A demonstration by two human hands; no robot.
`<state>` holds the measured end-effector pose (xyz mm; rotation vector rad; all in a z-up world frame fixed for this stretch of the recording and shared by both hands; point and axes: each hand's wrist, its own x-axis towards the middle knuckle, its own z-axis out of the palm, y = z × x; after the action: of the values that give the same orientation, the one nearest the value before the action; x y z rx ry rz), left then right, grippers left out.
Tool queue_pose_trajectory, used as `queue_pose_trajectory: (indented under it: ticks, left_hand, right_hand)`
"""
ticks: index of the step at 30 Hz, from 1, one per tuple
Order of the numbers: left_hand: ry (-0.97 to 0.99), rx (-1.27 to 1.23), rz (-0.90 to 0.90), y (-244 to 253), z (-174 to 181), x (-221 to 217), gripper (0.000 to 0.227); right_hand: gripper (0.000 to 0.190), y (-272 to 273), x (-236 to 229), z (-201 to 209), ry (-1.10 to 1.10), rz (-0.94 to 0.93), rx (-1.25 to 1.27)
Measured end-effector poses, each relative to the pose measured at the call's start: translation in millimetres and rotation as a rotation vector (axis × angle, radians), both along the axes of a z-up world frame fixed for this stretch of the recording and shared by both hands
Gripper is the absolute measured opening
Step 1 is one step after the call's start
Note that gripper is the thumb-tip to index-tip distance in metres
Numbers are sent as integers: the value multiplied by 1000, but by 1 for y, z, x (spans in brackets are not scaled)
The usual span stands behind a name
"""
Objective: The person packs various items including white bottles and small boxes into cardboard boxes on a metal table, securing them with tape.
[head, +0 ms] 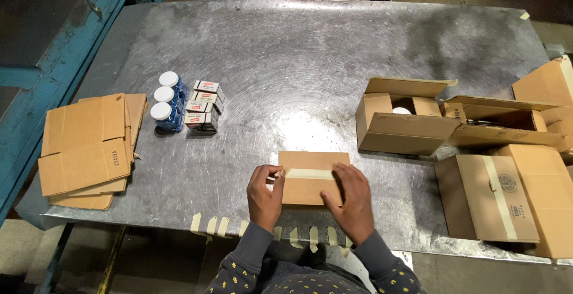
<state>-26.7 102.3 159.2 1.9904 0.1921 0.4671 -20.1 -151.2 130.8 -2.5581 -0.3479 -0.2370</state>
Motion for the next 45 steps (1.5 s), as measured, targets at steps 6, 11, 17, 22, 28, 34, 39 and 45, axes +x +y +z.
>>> queue_pose_trajectory:
  ticks: [6, 11, 17, 22, 28, 34, 39, 45]
  left_hand:
    - [86, 57, -150, -22, 15, 2, 19]
    - [-260, 32, -378, -44, 84, -18, 15]
    - [-376, -155, -496, -54, 167, -46, 30]
    - [-499, -78, -446, -41, 178, -58, 10]
    - [-331, -240, -259, 4, 147, -87, 10]
    - [-51, -50, -197, 44, 146, -122, 23]
    - [263, -13, -477, 63, 133, -145, 73]
    - [419, -85, -299, 109, 76, -172, 76]
  right_hand:
    - [84, 19, 0, 0, -217, 0, 58]
    - [108, 9, 4, -1, -192, 2, 150]
    - [100, -10, 1, 29, -146, 65, 340]
    - [99, -29, 4, 26, -244, 151, 247]
    - [102, -21, -16, 83, -77, 493, 63]
    - [78, 44, -44, 142, 380, 666, 410]
    - [37, 113, -58, 117, 430, 624, 596]
    - [11, 178, -53, 75, 695, 662, 669]
